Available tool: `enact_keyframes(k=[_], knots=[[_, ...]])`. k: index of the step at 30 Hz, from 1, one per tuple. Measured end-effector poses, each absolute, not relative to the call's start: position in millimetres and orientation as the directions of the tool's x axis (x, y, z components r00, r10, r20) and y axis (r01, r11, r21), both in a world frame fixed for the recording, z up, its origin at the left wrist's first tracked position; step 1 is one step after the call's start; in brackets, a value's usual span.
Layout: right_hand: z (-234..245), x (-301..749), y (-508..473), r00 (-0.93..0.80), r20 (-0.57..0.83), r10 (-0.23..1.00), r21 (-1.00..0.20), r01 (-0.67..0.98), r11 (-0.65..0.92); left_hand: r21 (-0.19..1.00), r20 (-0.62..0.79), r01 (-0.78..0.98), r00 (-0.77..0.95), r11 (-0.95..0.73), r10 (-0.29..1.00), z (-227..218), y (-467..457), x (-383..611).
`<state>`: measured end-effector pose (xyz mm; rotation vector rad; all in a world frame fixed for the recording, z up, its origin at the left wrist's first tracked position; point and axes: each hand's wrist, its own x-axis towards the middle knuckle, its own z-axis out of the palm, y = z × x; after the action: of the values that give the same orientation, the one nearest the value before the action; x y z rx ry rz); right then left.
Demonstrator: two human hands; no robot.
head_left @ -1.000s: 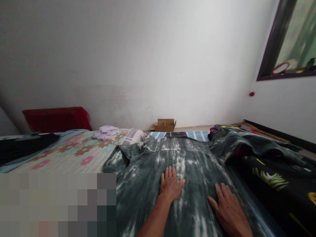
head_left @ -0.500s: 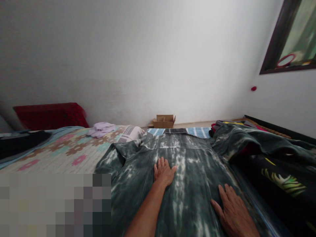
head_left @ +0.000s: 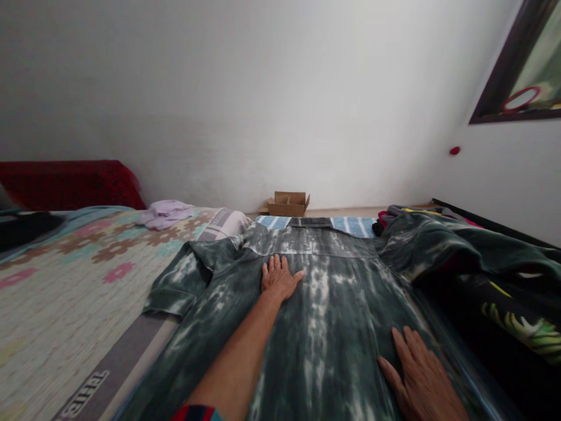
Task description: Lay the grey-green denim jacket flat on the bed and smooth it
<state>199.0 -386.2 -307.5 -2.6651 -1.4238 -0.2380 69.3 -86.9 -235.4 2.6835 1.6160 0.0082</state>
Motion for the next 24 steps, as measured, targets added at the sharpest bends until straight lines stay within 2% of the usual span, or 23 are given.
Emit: enact_keyframes(k=[5,9,13,18,24], knots=[[-313.3,201.4,-389.9,0.535,0.197,0.822,-0.009,0.839,-0.544,-0.017,0.033,0.884,0.467,-0.467,0.884,-235.7,-84.7,72.9],[-309.5,198.9,-393.0,0.506,0.2,0.839,0.008,0.855,-0.518,0.009,0.044,0.899,0.436,-0.437,0.899,-236.4,-77.0,72.8],[-301.7,194.8,-393.5,0.524,0.24,0.817,-0.016,0.844,-0.536,0.024,0.042,0.92,0.389,-0.39,0.92,-236.1,-68.0,73.7],[-299.9,193.7,-393.2,0.522,0.273,0.808,-0.036,0.845,-0.534,-0.018,0.117,0.903,0.428,-0.429,0.896,-238.2,-70.0,72.5],[-295.3,193.5,-395.5,0.518,0.255,0.817,-0.019,0.847,-0.531,0.032,-0.006,0.911,0.412,-0.412,0.911,-238.9,-64.9,70.1]])
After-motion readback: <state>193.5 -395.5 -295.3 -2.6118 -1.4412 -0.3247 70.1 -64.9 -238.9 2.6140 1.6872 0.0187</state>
